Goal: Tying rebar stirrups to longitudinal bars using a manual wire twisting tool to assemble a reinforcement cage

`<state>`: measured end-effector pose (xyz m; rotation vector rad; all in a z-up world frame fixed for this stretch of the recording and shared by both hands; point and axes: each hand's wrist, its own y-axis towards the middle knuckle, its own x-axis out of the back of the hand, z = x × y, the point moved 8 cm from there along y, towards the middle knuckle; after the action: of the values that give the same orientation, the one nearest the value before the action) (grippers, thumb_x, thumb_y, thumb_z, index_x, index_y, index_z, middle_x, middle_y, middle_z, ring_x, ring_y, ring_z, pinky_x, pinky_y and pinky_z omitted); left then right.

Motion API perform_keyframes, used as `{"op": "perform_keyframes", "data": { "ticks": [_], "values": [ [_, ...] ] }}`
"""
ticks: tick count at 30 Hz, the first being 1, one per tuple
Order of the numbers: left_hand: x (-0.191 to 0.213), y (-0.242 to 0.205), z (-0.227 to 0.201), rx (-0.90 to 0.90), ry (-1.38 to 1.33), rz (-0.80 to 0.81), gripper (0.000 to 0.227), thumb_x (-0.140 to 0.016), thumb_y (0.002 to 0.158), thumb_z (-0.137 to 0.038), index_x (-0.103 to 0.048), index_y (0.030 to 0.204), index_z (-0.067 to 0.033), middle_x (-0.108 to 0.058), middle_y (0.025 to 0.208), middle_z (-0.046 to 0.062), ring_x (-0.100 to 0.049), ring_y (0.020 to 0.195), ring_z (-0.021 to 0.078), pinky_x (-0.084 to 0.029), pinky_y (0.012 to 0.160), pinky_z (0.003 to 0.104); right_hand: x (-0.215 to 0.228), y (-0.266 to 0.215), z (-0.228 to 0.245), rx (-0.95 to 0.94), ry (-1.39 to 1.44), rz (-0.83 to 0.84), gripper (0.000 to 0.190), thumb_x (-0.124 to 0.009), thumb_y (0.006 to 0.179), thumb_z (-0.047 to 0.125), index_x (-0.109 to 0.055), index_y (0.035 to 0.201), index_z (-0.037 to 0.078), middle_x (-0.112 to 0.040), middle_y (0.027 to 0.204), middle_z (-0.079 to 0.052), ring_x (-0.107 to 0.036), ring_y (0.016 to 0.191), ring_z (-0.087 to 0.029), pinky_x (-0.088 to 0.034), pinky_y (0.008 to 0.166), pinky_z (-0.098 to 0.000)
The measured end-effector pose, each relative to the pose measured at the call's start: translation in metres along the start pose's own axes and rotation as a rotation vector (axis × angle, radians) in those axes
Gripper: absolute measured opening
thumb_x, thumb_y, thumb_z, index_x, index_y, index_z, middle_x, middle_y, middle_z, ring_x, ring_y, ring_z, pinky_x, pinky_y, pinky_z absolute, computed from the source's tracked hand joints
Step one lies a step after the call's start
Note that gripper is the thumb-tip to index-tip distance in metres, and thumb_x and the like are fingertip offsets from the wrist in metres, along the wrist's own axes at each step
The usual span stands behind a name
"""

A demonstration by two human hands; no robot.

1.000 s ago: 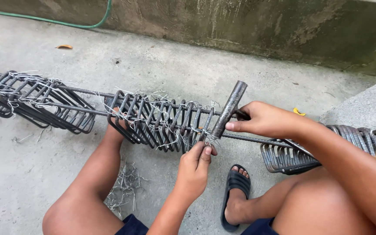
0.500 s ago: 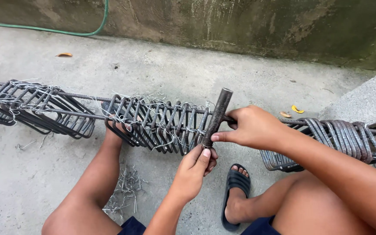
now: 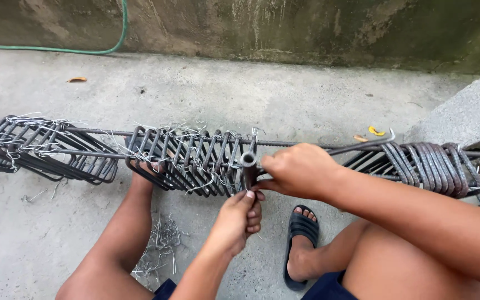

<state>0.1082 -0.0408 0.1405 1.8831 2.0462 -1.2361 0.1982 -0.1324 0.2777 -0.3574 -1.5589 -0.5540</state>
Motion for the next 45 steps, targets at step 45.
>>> {"op": "perform_keyframes", "data": {
  "ticks": [45],
  "values": [
    [-0.05, -0.023, -0.014, -1.045, 1.637, -0.142, 0.019, -0.061, 0.08, -0.008, -0.064, 0.097, -0.0148, -0.067, 0.087, 0.005, -0.062, 0.061, 0.0285, -0.05, 0.057, 0.041, 0.015, -0.012, -0.058, -0.598, 0.355, 0.512, 0.034, -0.059, 0.099, 0.039, -0.075, 0.089, 0.01, -0.075, 0.066, -0.006, -0.064, 0.049, -0.022, -0.053, 0.054, -0.0375]
  ]
}}
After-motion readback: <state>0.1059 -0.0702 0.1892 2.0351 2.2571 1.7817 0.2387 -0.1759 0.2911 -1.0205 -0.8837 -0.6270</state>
